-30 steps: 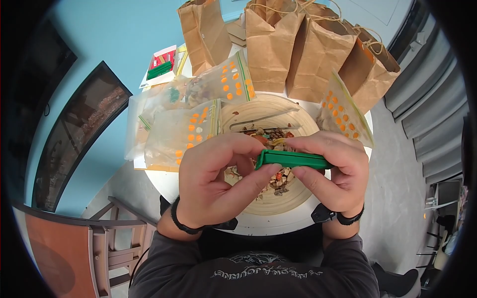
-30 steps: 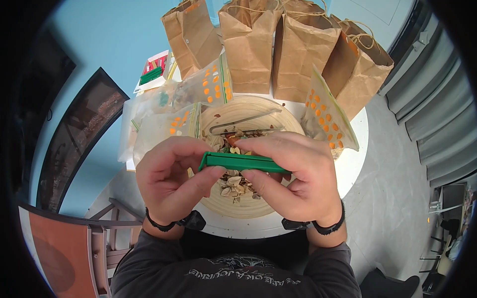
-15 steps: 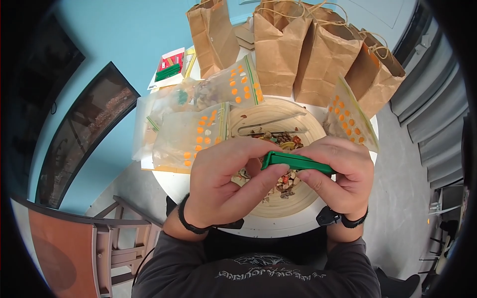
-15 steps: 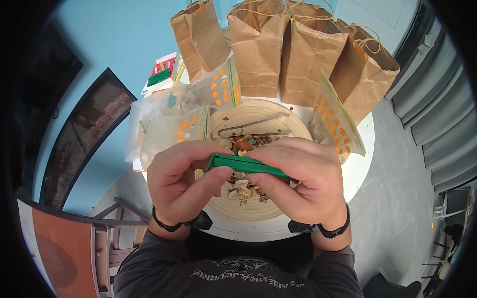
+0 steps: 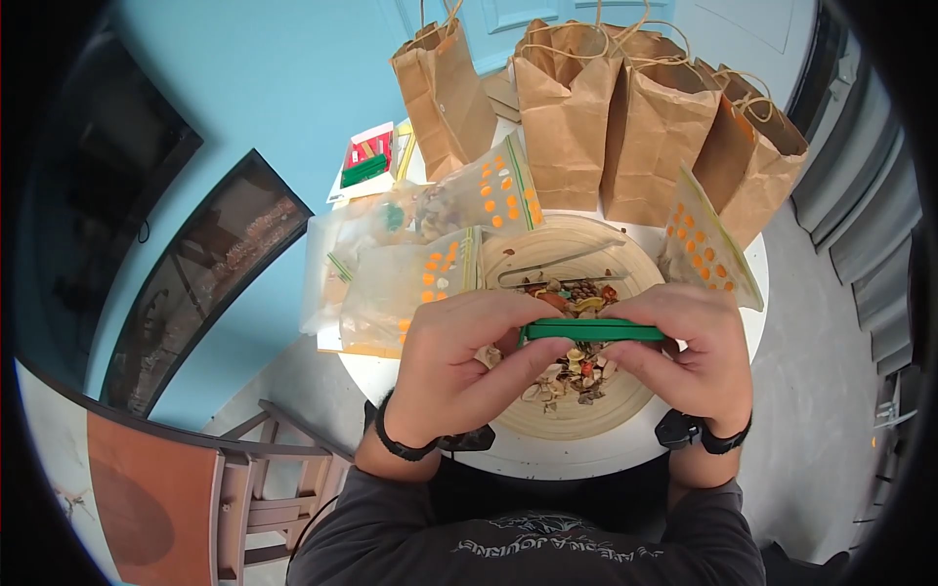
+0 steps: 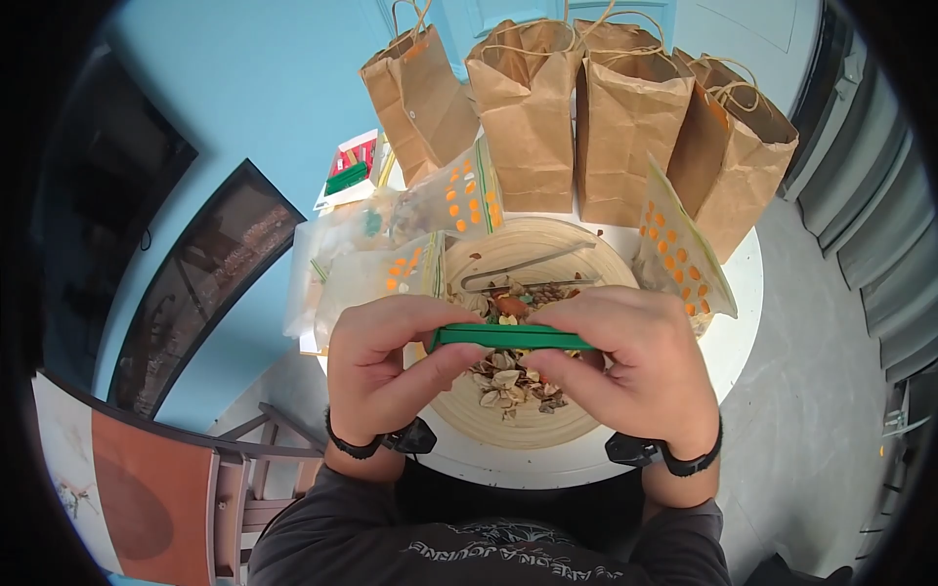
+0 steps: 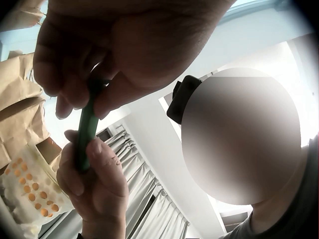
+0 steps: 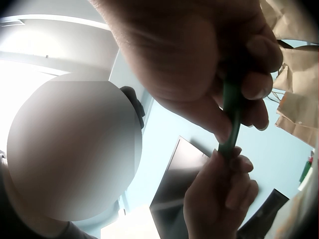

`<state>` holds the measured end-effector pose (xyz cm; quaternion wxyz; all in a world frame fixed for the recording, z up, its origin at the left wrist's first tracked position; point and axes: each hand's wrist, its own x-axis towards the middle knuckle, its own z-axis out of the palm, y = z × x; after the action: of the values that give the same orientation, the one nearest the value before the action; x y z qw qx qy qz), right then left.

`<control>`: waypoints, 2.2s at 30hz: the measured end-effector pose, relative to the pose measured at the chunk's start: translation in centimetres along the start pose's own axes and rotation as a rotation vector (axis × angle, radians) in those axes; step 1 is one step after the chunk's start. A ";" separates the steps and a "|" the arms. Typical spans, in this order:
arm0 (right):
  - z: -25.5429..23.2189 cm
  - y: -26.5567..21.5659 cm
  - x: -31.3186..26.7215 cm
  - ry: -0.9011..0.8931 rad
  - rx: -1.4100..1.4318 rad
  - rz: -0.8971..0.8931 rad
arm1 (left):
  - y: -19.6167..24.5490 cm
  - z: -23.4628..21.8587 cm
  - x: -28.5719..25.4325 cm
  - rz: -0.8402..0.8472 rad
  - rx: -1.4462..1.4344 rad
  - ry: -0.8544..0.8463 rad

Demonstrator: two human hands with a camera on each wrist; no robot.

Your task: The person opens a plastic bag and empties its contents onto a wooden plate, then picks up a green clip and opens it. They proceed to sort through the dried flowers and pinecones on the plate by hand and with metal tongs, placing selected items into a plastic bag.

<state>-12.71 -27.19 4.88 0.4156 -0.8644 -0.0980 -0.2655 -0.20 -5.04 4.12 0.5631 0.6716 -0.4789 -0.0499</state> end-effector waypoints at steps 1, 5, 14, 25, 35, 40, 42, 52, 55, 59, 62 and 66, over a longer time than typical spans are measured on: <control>-0.4 -0.1 -0.1 0.009 0.004 -0.004 | 0.1 -0.1 0.0 0.004 0.008 -0.006; -0.8 0.1 -0.4 0.021 -0.012 0.061 | -0.2 0.1 0.0 0.016 -0.001 0.067; -1.3 -0.2 -0.5 0.009 -0.094 0.066 | -0.4 -0.6 -0.4 -0.072 0.092 0.094; -2.6 0.4 -0.6 0.038 0.000 0.195 | -12.4 -14.7 6.6 -0.327 0.664 0.479; -3.0 1.0 -0.7 -0.020 -0.090 0.063 | -25.9 -22.8 14.5 -0.408 0.546 0.568; -3.3 0.9 -0.7 -0.060 -0.122 0.084 | -30.4 -23.8 16.4 -0.437 0.812 0.517; -3.2 0.8 -0.7 -0.069 -0.104 0.101 | -29.4 -22.1 16.7 -0.510 0.690 0.502; -2.9 1.8 -0.5 -0.066 -0.145 0.044 | -18.8 -17.2 14.7 -0.340 1.011 0.150; -2.7 1.9 -0.4 -0.081 -0.112 0.130 | -10.4 -11.7 11.3 -0.247 0.975 0.000; -1.6 3.4 -0.5 -0.175 -0.259 0.135 | -5.2 -5.3 5.4 -0.174 1.066 -0.194; -0.2 4.7 -0.9 -0.259 -0.367 0.146 | -4.6 -2.6 2.7 -0.280 1.153 -0.315; 0.7 5.1 -0.5 -0.378 -0.422 0.197 | -5.2 -1.3 1.5 -0.357 1.179 -0.316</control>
<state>-10.90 -29.83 0.81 0.2247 -0.9712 -0.0321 -0.0727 4.43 -5.69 1.12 0.0045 0.9228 -0.3839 0.0307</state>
